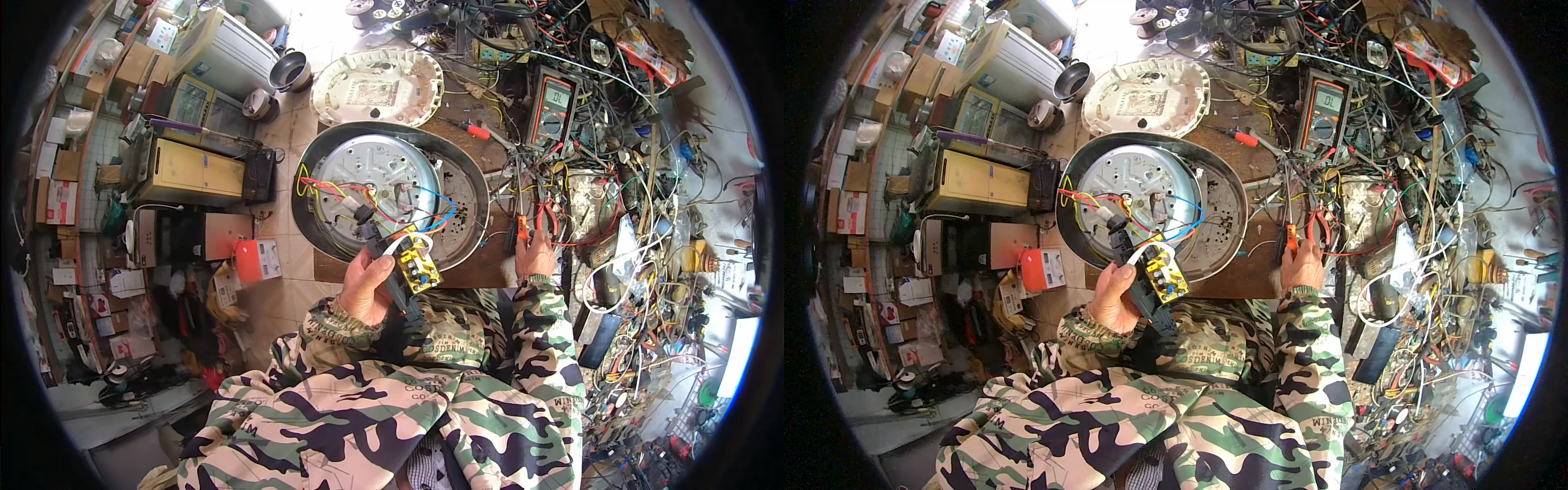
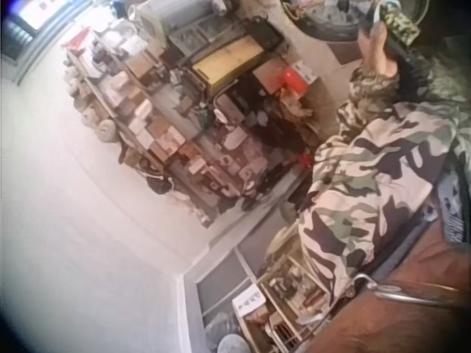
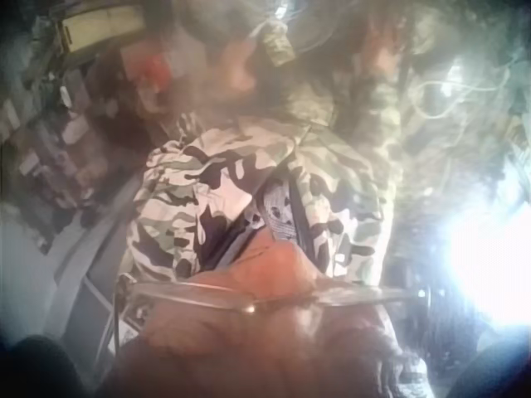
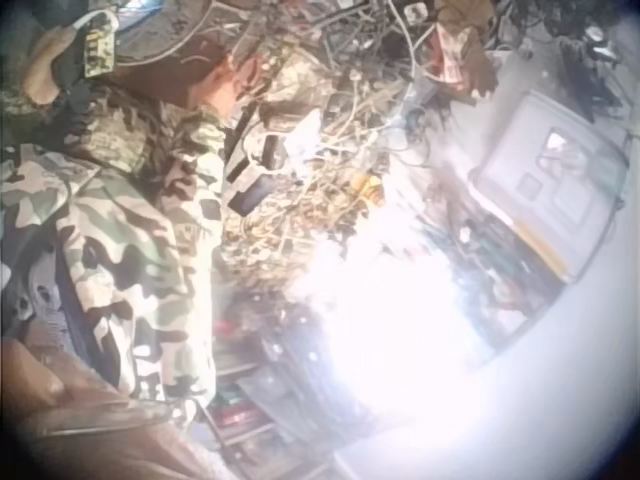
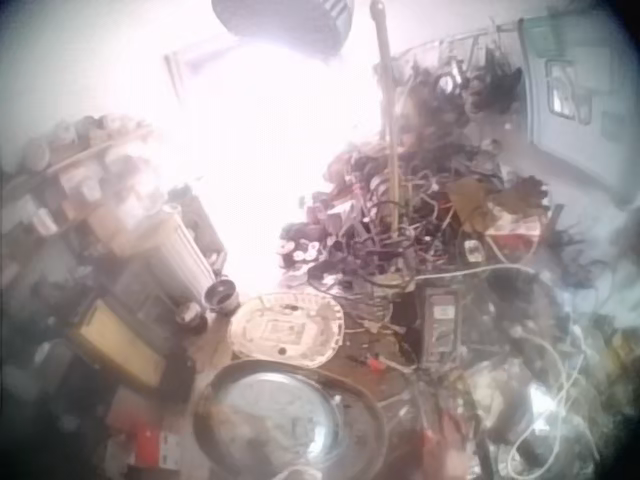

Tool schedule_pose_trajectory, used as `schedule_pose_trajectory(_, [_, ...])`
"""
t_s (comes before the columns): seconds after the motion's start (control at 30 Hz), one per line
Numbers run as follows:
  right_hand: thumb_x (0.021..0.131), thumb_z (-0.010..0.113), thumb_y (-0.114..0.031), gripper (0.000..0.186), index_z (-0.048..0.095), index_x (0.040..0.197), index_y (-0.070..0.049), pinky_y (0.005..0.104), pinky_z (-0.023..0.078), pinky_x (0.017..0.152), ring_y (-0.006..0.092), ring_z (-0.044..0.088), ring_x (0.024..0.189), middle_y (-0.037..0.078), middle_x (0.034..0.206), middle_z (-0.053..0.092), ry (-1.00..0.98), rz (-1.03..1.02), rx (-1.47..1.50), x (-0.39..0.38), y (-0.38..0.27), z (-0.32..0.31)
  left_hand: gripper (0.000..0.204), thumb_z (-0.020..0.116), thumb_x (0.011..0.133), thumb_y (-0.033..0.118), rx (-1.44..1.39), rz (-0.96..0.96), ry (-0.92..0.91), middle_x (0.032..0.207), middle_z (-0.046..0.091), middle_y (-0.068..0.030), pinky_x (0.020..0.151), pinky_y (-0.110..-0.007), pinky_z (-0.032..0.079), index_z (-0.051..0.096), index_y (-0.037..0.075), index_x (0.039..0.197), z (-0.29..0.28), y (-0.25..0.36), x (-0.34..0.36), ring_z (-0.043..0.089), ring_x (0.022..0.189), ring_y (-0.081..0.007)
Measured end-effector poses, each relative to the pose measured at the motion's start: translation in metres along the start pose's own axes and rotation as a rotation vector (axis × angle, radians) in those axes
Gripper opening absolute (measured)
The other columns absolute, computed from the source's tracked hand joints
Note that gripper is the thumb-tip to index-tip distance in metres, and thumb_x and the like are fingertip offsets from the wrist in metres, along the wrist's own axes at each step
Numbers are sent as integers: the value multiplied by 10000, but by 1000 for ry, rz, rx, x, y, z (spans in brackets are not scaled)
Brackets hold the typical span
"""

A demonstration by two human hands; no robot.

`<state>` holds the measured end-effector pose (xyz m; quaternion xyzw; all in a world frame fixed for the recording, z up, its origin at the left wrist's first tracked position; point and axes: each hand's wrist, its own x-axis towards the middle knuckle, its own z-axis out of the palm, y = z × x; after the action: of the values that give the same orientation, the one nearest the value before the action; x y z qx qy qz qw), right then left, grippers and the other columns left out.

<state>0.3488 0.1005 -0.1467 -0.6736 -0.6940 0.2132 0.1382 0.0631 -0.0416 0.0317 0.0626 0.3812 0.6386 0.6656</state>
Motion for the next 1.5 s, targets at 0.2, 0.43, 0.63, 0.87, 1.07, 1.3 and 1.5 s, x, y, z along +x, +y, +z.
schedule_pose_trajectory(0.2, [842,722,-230,312,602,1051,-33,537,505,799,459,632,932,233,1004,651,64,35,-56,3,3,16,617,722,931,210,16,-56,-19,1306,617,-155,983,-425,540,436,-3,1434,-4,5,1,645,1147,-239])
schedule_pose_trajectory(0.43, [842,697,-318,361,613,1036,-26,542,512,825,457,641,961,241,1028,659,-86,134,-91,8,-6,13,647,733,920,214,9,-37,-6,1303,614,-154,990,-428,545,420,-12,1439,4,0,5,649,1135,-240])
schedule_pose_trajectory(0.63, [781,706,-290,331,647,920,4,508,515,784,443,647,872,231,907,680,15,13,23,9,-3,5,677,735,910,228,-64,-51,-60,1313,609,-179,1000,-437,538,410,-42,1439,9,-8,12,645,1145,-254])
schedule_pose_trajectory(0.87, [793,731,-231,285,617,924,-5,501,519,704,409,662,743,202,795,672,-15,105,121,20,10,-28,650,722,895,154,22,74,-116,1336,604,-192,1030,-432,510,417,-50,1432,14,-21,27,633,1178,-265])
schedule_pose_trajectory(1.07, [791,740,-249,283,589,918,-47,545,519,709,459,667,784,243,840,674,-80,13,51,29,31,-16,723,789,829,125,232,197,-82,1352,594,-165,1048,-390,478,420,-46,1426,6,-34,34,611,1208,-234])
schedule_pose_trajectory(1.3, [771,761,-274,357,604,990,-41,557,524,750,473,672,853,248,923,685,-113,-28,51,31,45,6,712,830,767,109,401,279,17,1306,593,-123,1035,-371,473,431,-11,1345,10,-40,35,597,1194,-198])
schedule_pose_trajectory(1.5, [762,781,-336,435,609,1025,-37,543,531,759,462,673,871,244,944,680,-166,-73,31,37,50,8,719,845,736,88,414,266,66,1270,595,-94,1028,-359,471,437,13,1324,22,-36,31,596,1174,-179])
